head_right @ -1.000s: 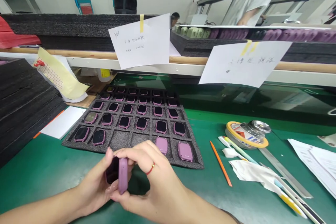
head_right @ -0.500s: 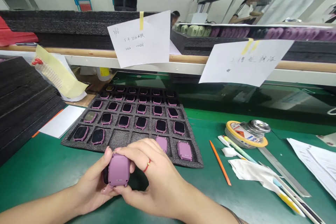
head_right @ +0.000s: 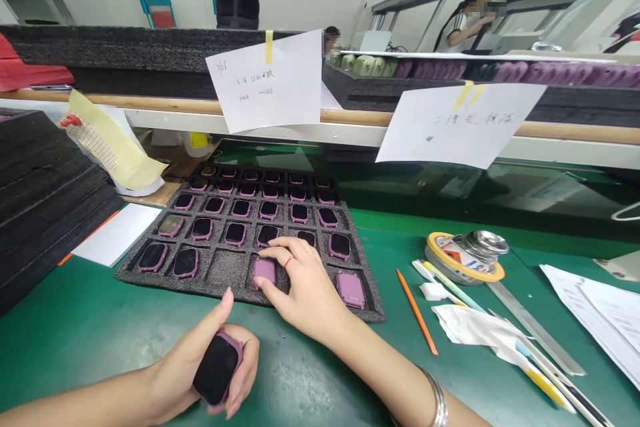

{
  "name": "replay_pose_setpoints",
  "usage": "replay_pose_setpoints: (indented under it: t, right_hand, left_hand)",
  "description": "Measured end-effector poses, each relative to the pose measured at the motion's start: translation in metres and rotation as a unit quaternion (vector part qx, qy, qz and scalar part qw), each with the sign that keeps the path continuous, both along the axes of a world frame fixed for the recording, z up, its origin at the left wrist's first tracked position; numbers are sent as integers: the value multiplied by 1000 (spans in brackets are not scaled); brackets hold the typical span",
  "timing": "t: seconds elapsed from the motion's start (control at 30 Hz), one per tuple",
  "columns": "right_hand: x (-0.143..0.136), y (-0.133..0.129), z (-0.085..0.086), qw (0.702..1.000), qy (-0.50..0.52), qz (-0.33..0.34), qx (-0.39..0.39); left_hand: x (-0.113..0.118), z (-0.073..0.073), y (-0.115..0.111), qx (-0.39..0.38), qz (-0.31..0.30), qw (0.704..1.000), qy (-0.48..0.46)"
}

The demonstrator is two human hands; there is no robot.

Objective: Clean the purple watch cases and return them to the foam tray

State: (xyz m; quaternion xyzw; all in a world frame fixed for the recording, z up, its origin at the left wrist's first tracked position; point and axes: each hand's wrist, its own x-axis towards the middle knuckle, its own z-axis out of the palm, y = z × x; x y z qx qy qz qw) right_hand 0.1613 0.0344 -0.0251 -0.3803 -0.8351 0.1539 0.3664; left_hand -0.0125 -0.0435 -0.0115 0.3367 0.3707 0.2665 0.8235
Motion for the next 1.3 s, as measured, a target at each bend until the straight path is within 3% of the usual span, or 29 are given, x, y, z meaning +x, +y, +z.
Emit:
replay_pose_setpoints:
  t: [0.1,0.17,0.23,0.3,0.43,0.67,0.87,1.07,1.3]
  right_hand:
    - [1,-13,18,997,75,26,8]
    - [1,-23,31,991,93,96,-13]
    - [1,-33,39,983,60,166,-41]
    - [0,-38,40,980,18,189,-65]
    - [-3,-40,36,977,32,182,-110]
    - [-9,-42,41,967,109,172,-155]
    - [-8,-39,45,964,212,111,-115]
    - [1,-36,51,921,369,33,-125]
    - [6,-30,47,925,364,23,-102]
  left_hand:
    - [0,2,0,-18,-4,1000,1]
    - [-1,2,1,-18,31,999,-4]
    - [-2,1,2,-18,79,996,-28]
    - [-2,1,3,-21,123,990,-62]
    - [-3,2,5,-26,166,981,-101]
    - [-5,-1,8,-29,140,981,-132]
    - [-5,3,9,-26,146,976,-157]
    - [-9,5,8,-31,140,980,-140]
    - [-11,3,8,-25,128,980,-148]
